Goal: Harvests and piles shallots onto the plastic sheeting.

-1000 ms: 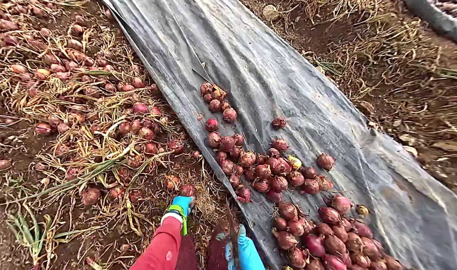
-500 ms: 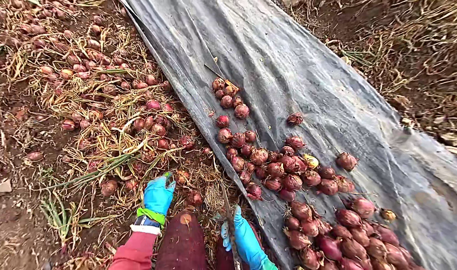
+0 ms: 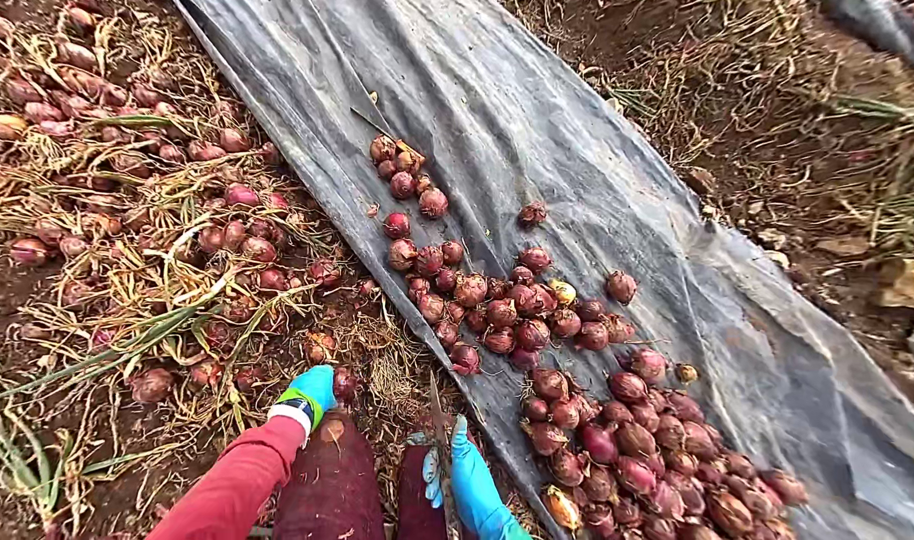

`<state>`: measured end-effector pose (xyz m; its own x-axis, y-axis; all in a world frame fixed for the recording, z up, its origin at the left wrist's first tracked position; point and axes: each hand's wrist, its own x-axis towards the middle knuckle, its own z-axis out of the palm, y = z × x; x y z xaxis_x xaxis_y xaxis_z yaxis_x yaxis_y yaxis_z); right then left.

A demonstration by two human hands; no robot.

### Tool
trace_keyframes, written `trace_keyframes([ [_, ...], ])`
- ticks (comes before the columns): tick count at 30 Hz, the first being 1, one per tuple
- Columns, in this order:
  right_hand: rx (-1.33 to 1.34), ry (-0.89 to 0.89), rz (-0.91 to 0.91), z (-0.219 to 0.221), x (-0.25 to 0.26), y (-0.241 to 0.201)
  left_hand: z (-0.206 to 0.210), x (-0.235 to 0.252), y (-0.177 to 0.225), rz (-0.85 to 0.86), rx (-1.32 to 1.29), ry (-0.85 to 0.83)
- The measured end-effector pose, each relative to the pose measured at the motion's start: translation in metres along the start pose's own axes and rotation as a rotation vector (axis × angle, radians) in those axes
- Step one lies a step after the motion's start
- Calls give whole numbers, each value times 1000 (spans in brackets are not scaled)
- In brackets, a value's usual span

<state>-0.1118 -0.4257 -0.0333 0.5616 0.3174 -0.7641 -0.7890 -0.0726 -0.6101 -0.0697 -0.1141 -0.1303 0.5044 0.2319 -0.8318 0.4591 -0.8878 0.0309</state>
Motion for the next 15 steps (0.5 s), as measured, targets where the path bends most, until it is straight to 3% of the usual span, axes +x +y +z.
trace_keyframes([
  [4, -18, -32, 57, 18, 15, -7, -31, -62, -19, 169, -303, 65],
  [7, -136, -245, -82, 38, 18, -19, -50, -128, -17, 420, -417, 150],
  [10, -224, -306, -277, 64, 7, -43, -55, -172, -12, 604, -378, 94],
  [12, -390, -256, -290, 71, 0, -54, -59, -187, -16, 619, -293, 59],
  [15, -543, -303, -182, 56, -15, -56, -70, -204, -25, 436, -179, 166],
])
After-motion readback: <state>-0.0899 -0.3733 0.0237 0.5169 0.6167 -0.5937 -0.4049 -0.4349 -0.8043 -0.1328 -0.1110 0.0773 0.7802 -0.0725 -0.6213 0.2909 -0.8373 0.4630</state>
